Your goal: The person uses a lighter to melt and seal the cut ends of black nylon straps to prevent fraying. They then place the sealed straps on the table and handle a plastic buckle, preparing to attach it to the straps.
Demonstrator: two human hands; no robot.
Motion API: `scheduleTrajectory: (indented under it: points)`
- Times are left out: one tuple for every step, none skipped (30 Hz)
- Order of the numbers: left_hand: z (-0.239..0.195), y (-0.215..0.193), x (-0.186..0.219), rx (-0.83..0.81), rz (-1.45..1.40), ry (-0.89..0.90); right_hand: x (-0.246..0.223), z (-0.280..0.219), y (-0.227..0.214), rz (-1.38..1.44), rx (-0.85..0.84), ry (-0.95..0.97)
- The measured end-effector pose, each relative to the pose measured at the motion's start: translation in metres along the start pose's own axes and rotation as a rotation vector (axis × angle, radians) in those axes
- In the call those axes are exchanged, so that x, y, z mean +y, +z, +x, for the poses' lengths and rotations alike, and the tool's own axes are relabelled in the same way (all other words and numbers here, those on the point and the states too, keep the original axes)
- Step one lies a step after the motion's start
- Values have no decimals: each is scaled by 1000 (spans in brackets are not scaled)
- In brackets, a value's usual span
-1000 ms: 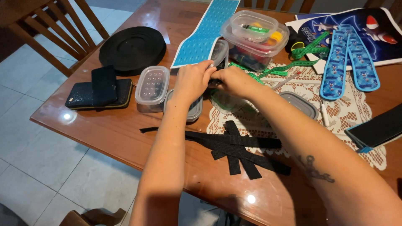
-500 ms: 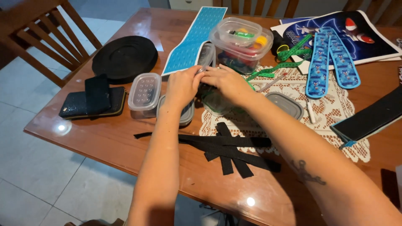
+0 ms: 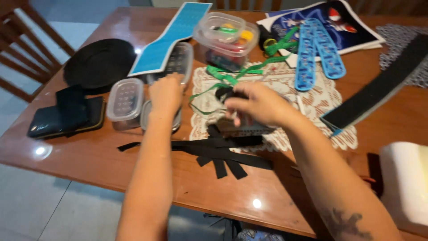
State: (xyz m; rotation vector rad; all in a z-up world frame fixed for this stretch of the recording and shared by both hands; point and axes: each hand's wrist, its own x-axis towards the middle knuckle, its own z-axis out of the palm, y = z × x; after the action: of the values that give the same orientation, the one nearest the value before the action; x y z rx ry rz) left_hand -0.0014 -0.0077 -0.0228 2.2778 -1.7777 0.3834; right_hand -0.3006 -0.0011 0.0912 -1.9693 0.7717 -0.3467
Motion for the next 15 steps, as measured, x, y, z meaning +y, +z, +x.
scheduleTrajectory:
  points:
    - [-2,-2,2,-2,-7,21,2,-22,1,3,19,12]
    - [-3,-5,3,1,-6,-1,4,-43,3,-179,-3,63]
    - [-5,-8,4,3,-4,-22,5,-65,5,-360,-28,117]
    - [-4,-8,7,3,-10,-1,16,-91,6,-356,-11,131]
    - [-4,-8,9,-11,-11,15,25,-117,9,-448,-19,219]
    - [-5,-8,10,-22,-11,22,34,-143,11,-545,-34,302]
    - [-2,-3,9,-21,-19,35,48,-157,10,-545,-23,313]
    - [-1,1,8,-9,22,34,62,-170,8,-531,-46,384]
    - [1,6,7,4,63,32,76,-184,7,-516,-68,454]
    - [-3,6,7,1,61,39,89,-188,10,-513,-64,461]
    - [-7,5,8,27,62,36,102,-193,13,-503,-3,477]
    - [-6,1,7,62,71,36,114,-194,16,-491,67,484]
    - [-11,-6,10,69,75,46,110,-200,19,-485,79,482]
    - [-15,-13,14,114,60,56,106,-205,22,-497,192,454]
    - [-18,-20,18,158,45,66,101,-210,24,-507,306,427]
